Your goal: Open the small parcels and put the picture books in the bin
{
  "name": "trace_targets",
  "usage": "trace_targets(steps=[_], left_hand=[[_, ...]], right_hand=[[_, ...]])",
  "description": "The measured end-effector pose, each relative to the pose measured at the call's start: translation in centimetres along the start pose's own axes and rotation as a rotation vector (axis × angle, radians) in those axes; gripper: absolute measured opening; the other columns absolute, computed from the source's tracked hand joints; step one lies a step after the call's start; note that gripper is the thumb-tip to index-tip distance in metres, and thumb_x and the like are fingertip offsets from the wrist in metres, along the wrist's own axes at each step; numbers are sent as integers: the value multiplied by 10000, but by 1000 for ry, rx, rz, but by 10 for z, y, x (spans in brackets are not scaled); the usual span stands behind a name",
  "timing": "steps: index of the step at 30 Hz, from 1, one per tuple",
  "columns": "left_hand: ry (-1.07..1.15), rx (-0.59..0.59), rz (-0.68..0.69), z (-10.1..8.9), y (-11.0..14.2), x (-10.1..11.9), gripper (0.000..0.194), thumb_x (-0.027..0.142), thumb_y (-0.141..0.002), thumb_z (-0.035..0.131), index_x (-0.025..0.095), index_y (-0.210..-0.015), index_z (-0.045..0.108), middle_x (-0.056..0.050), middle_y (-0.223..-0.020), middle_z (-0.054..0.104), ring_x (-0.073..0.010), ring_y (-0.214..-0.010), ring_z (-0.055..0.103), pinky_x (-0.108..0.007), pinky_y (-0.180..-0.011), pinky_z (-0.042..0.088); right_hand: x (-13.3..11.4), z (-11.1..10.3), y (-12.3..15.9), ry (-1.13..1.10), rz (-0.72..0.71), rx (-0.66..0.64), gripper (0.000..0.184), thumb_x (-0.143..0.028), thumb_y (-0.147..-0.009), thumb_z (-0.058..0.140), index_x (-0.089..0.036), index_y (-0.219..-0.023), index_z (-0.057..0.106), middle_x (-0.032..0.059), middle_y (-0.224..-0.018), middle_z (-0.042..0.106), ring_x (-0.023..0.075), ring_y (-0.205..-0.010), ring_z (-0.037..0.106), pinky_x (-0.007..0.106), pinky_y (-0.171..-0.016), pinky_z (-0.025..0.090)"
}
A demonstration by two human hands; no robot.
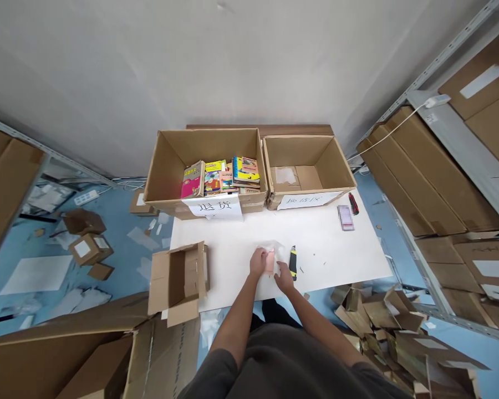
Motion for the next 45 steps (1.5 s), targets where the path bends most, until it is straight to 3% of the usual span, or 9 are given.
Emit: trace_targets(steps=[5, 11, 16, 22, 28, 33, 38, 42, 45], left_hand=[[130, 214, -183, -66, 24, -54, 253, 331, -1030, 379, 190, -1028, 589, -5, -790, 617, -146, -725, 624, -271, -746, 524], [112, 412, -323, -120, 59, -86, 223, 329, -975, 477, 190, -1102, 597, -3, -783, 609, -195, -806, 670, -302, -749, 510], [35, 237, -224, -85, 52, -60, 325, 372, -904, 637, 201, -1181, 639, -27, -920, 690, -213, -968, 668, -308, -893, 500], [-59, -112, -196, -23, 30, -52, 243, 213, -811, 707, 154, -1047, 710, -74, -911, 740, -216, -901, 694, -306, -860, 510], [-10, -204, -55, -28, 35, -33, 377, 143, -767, 677, 212, -1136, 708, -26, -854, 727, -223, -881, 687, -342, -876, 510], [136, -222, 31, -55, 53, -11, 367, 263, -768, 733, 216, -1131, 712, -18, -773, 694, -240, -839, 691, -391, -836, 546], [360, -280, 129, -115, 67, 38, 613, 497, -776, 775, 156, -1272, 656, -5, -750, 685, -186, -726, 681, -361, -749, 567], [624, -320, 239, -171, 78, 94, 793, 607, -705, 835, 174, -1337, 632, -50, -883, 723, -185, -807, 694, -339, -787, 562], [640, -350, 276, -194, 87, 121, 783, 611, -687, 851, 183, -1312, 650, -66, -937, 723, -187, -839, 688, -329, -792, 556]], right_hand=[[-2, 1, -13, 103, 76, -113, 609, -159, -843, 558, -170, -1452, 541, 162, -1403, 545, 304, -1293, 539, 381, -1082, 456], [-13, -9, -19, 216, 134, -188, 606, -198, -876, 547, -165, -1481, 523, 164, -1393, 547, 317, -1257, 544, 378, -1006, 490], [-44, -7, -9, 229, -30, -140, 596, -125, -909, 450, -170, -1499, 521, 137, -1494, 529, 265, -1386, 458, 353, -1097, 446], [-45, 32, 10, 253, -88, -297, 848, -29, -774, 506, -217, -1596, 410, 66, -1733, 206, 275, -1569, 228, 416, -1171, 413], [-41, 34, 8, 82, -83, -200, 851, -83, -736, 527, -233, -1571, 447, 98, -1683, 334, 281, -1550, 312, 470, -1187, 404], [-47, -20, 0, -255, 196, 105, 692, -238, -768, 581, -160, -1454, 528, 209, -1454, 579, 353, -1301, 611, 546, -1055, 507], [-128, -59, 7, -799, 184, -148, 607, -360, -729, 700, -211, -1304, 573, 88, -1073, 752, 286, -957, 757, 486, -877, 597], [-212, -96, 19, -1094, -4, -317, 604, -380, -697, 822, -240, -1240, 599, 54, -1013, 766, 252, -926, 771, 451, -916, 592], [-249, -114, 24, -1192, -71, -331, 638, -382, -686, 853, -245, -1249, 586, 48, -1010, 772, 253, -975, 766, 467, -962, 584]])
Point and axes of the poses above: each hand's wrist, its own y-axis away from the middle knuckle, its own z-axis out of the palm, x = y × z, the point moved 9 cm from there along -y, towards the middle knuckle
